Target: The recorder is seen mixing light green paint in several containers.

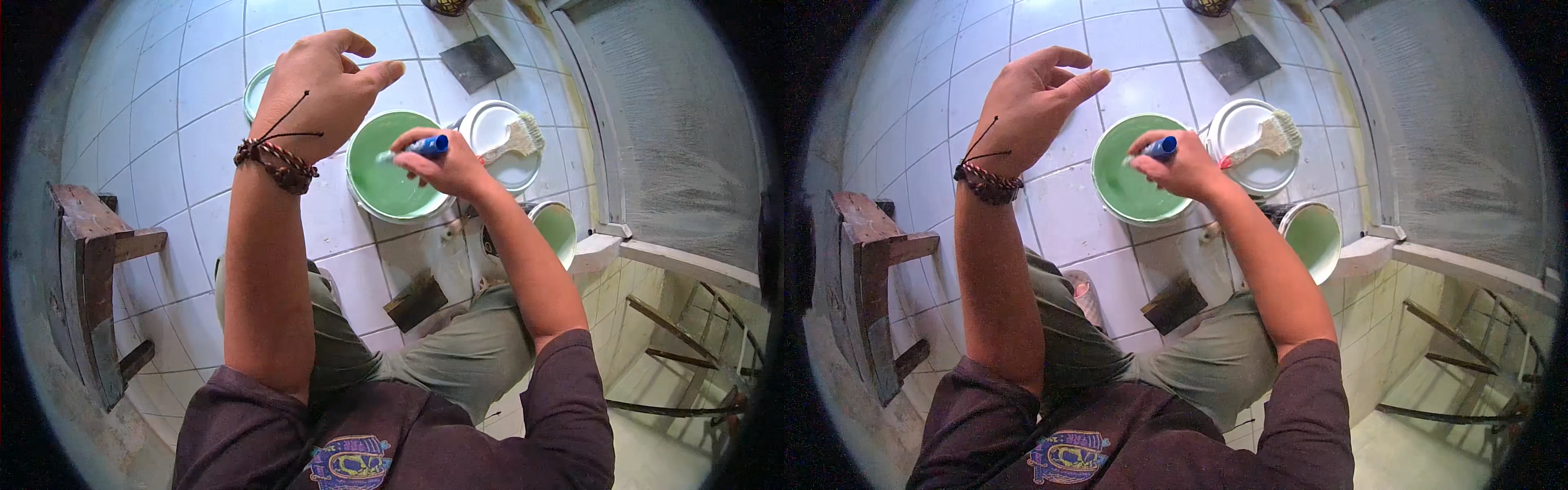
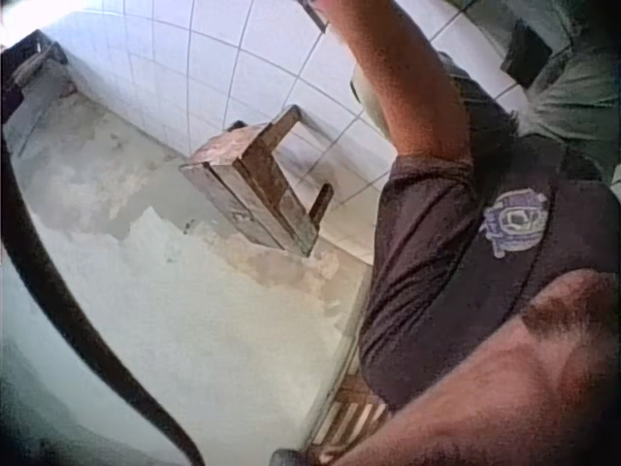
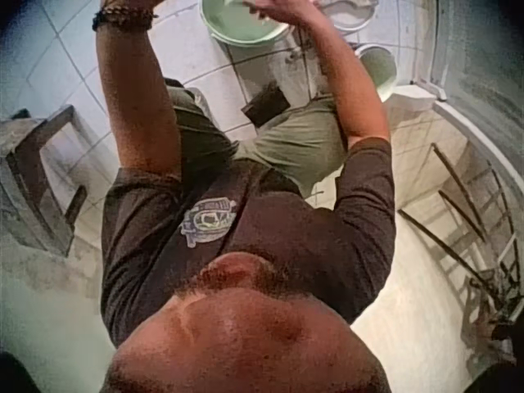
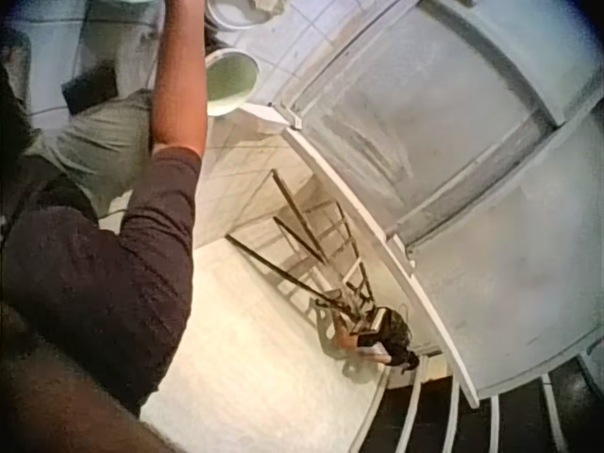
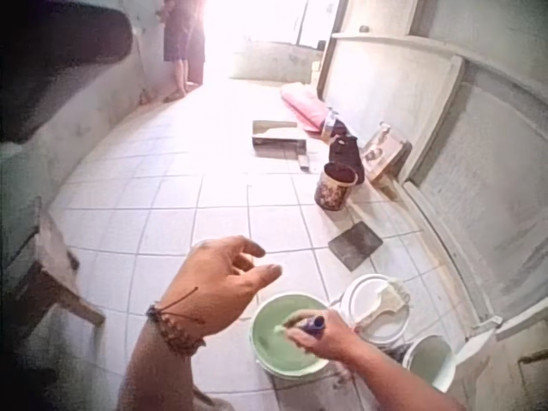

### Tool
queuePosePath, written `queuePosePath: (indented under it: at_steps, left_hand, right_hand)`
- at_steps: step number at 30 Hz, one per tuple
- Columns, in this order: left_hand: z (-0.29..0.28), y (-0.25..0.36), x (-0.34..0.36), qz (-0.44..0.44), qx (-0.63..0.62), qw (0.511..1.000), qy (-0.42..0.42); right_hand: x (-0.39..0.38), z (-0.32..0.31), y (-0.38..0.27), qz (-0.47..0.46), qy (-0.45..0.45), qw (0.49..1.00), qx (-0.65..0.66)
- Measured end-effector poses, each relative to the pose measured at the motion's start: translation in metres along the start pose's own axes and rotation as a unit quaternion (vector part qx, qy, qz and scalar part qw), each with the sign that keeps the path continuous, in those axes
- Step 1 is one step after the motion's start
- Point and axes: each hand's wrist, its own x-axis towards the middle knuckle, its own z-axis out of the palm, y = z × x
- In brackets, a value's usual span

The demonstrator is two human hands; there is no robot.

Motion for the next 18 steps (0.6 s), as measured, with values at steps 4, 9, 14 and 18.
queuePosePath:
  at_steps: [4,9,14,18]
  left_hand:
    - [0.001,0.005,-0.001,0.003,-0.007,1.000,0.000]
    - [0.000,-0.001,-0.001,-0.006,0.009,1.000,0.002]
    - [-0.001,0.003,-0.002,0.005,-0.007,1.000,0.003]
    - [-0.003,-0.001,-0.002,0.002,0.015,1.000,0.002]
  right_hand:
    - [0.006,-0.021,0.006,-0.102,0.120,0.960,-0.231]
    - [-0.002,0.000,-0.016,0.034,-0.046,0.993,-0.100]
    - [0.009,-0.014,0.006,-0.081,0.121,0.979,-0.144]
    - [-0.004,-0.009,-0.008,0.044,-0.016,0.993,-0.107]
